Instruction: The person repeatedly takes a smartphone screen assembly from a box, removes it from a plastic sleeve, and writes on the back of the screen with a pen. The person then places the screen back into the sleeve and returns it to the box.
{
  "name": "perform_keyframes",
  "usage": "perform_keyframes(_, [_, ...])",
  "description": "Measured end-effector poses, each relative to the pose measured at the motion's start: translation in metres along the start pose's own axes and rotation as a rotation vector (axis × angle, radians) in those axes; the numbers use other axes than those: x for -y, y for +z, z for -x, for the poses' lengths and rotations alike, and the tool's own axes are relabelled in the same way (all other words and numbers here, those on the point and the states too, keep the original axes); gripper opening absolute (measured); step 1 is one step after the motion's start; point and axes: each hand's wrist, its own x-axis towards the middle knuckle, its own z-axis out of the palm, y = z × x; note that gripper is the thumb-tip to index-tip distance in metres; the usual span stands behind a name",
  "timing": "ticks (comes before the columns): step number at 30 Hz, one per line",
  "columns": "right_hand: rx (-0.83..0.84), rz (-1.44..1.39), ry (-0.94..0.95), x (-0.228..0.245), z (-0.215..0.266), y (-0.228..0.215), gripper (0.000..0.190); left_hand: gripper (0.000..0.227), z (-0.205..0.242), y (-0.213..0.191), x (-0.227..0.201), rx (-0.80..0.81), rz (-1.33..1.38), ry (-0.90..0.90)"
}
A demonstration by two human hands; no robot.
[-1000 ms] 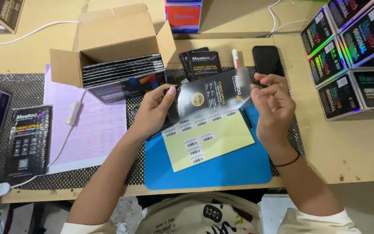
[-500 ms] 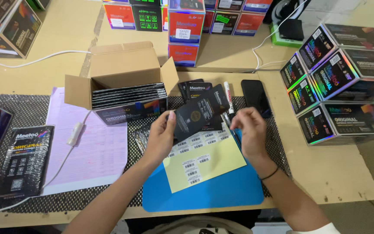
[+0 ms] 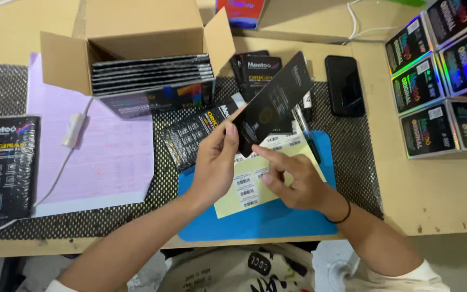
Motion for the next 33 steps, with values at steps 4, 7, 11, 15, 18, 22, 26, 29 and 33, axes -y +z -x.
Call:
perform_keyframes(4, [-0.023,0.053,-0.015,0.013,-0.003,-0.006,0.047,0.047,0.000,0.008,-0.027,0.005,0.005,-0.005])
perform_keyframes(7, [0.003,0.053,-0.011,0.016,-0.009,-0.005,0.046,0.047,0.005,0.009,-0.021,0.030,0.019,-0.031])
perform_keyframes(11, [-0.058,0.153,0.106,0.025,-0.020,-0.013,0.035,0.046,0.003,0.001,0.015,0.075,0.016,-0.084])
perform_keyframes(15, [-0.187,0.200,0.204,0.022,-0.024,-0.024,0.034,0.043,-0.001,-0.005,0.042,0.041,-0.003,-0.085])
perform_keyframes(18, [-0.316,0.074,0.293,0.019,-0.025,-0.036,0.035,0.043,-0.005,-0.007,0.044,0.028,0.007,-0.090])
perform_keyframes(22, [-0.480,0.044,0.324,0.008,-0.027,-0.064,0.037,0.044,-0.004,0.003,0.001,0.001,0.018,-0.094])
perform_keyframes(26, [-0.729,-0.064,0.395,-0.002,-0.026,-0.093,0.037,0.043,-0.011,0.001,-0.003,-0.047,0.046,-0.139])
perform_keyframes(29, [-0.812,-0.036,0.259,-0.015,-0.022,-0.096,0.039,0.042,-0.016,-0.008,0.003,-0.084,0.101,-0.160])
perform_keyframes(33, [-0.579,0.573,-0.204,-0.016,-0.024,-0.091,0.049,0.040,-0.024,-0.019,0.013,-0.079,0.102,-0.148])
